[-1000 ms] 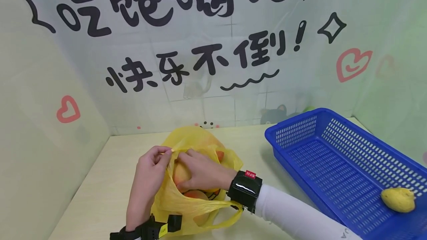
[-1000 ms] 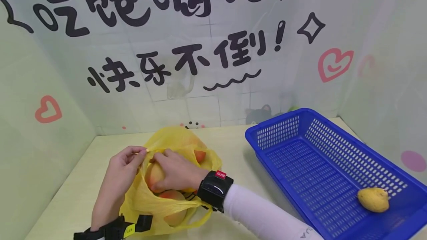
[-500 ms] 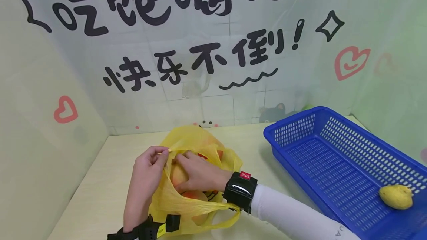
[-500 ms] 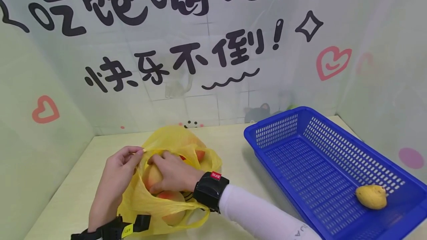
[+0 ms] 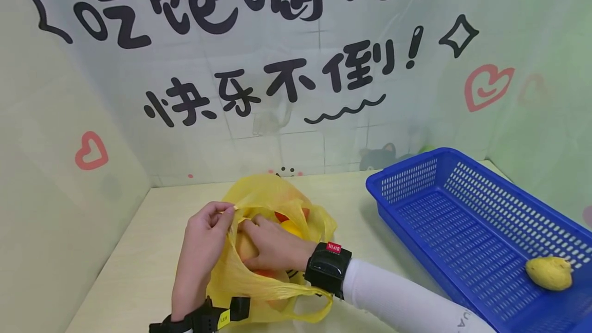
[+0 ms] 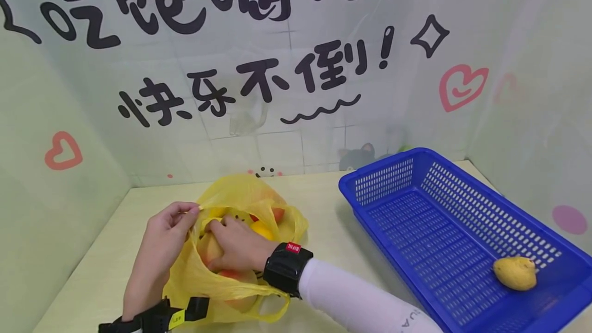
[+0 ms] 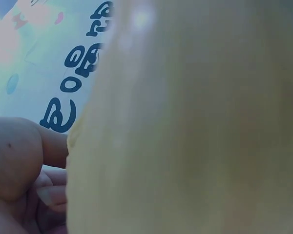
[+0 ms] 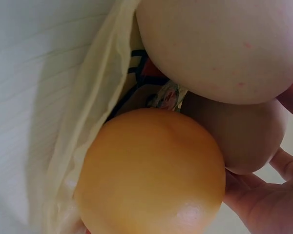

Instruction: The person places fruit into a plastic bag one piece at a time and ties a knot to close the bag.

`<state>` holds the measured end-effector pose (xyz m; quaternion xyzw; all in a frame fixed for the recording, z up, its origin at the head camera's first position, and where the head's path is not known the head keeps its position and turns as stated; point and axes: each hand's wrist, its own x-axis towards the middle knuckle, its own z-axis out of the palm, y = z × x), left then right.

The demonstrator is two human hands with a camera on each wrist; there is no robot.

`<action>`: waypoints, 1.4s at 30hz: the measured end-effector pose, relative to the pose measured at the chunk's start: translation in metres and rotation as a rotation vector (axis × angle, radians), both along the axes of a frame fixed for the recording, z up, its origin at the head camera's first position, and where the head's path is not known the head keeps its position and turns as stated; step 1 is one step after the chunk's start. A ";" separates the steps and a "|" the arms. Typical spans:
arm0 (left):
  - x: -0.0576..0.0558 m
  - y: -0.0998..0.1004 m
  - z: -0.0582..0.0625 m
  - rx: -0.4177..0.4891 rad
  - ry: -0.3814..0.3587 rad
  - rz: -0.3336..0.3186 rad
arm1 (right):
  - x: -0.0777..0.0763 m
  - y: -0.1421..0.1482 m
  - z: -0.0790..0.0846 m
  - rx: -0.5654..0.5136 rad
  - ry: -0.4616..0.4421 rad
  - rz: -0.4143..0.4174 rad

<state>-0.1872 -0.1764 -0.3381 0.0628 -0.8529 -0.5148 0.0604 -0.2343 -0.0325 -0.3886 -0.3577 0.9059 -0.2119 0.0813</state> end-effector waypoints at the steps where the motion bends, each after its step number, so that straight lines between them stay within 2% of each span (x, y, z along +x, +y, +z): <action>1: 0.000 0.000 0.000 -0.001 0.002 0.000 | 0.000 0.000 -0.001 0.002 0.001 -0.002; 13: 0.000 0.000 0.001 -0.007 0.002 0.003 | -0.003 -0.002 -0.009 0.056 0.037 0.026; 21: -0.001 -0.002 0.000 0.008 -0.001 0.003 | -0.003 -0.002 -0.008 0.060 -0.006 0.034; 29: -0.001 -0.003 -0.001 0.008 -0.012 0.005 | -0.002 0.000 -0.008 0.087 0.032 0.067; 42: -0.001 -0.004 -0.004 0.005 -0.041 0.022 | 0.000 0.010 0.006 0.170 0.045 0.140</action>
